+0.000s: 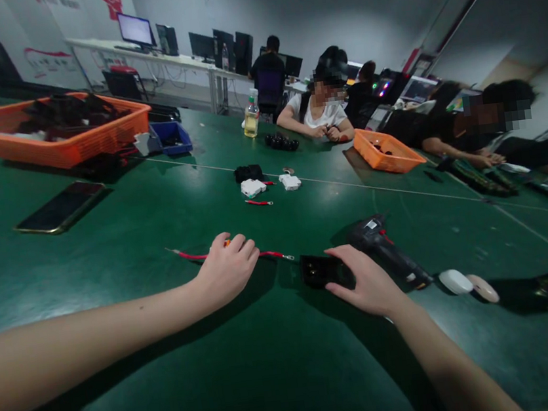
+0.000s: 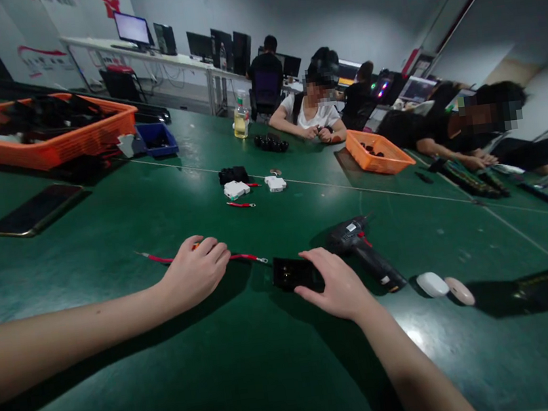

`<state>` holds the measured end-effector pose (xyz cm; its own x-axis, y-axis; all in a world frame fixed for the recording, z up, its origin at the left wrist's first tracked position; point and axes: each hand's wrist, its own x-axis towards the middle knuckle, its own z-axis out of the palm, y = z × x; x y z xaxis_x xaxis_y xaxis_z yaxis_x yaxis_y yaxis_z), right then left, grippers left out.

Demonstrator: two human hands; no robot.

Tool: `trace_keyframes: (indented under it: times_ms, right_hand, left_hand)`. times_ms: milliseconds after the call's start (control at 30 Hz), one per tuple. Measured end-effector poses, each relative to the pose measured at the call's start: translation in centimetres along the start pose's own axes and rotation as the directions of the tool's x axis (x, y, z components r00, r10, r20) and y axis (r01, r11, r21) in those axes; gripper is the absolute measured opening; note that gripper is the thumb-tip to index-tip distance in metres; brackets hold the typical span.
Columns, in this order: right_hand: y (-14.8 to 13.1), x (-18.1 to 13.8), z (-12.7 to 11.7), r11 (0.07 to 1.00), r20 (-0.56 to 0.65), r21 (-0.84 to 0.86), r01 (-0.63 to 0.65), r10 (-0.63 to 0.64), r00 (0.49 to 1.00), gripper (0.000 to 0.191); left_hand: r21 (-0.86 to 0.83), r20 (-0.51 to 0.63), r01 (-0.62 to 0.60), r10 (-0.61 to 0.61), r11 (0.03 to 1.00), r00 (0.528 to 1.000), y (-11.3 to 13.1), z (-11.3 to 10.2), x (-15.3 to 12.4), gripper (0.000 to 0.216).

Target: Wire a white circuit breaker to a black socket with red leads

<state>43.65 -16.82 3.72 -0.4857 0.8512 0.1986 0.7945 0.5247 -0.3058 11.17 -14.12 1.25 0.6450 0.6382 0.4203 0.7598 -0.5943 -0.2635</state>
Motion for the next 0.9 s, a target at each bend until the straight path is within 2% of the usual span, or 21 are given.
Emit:
trace_keyframes:
  times_ms: [100, 300, 900]
  right_hand:
    - [-0.8, 0.3, 1.0, 0.999, 0.012, -0.03, 0.022, -0.022, 1.0, 0.053]
    - [-1.8, 0.9, 2.3, 1.0, -0.039, -0.023, -0.002, 0.001, 0.999, 0.045]
    - [-2.7, 1.4, 2.9, 0.999, -0.07, -0.048, 0.015, -0.018, 0.997, 0.043]
  left_hand:
    - [0.023, 0.011, -0.001, 0.0, 1.0, 1.0, 0.0, 0.1, 0.0, 0.019]
    - [0.015, 0.012, 0.001, -0.001, 1.0, 1.0, 0.0, -0.1, 0.1, 0.018]
    - [0.048, -0.013, -0.014, 0.014, 0.999, 1.0, 0.0, -0.1, 0.0, 0.015]
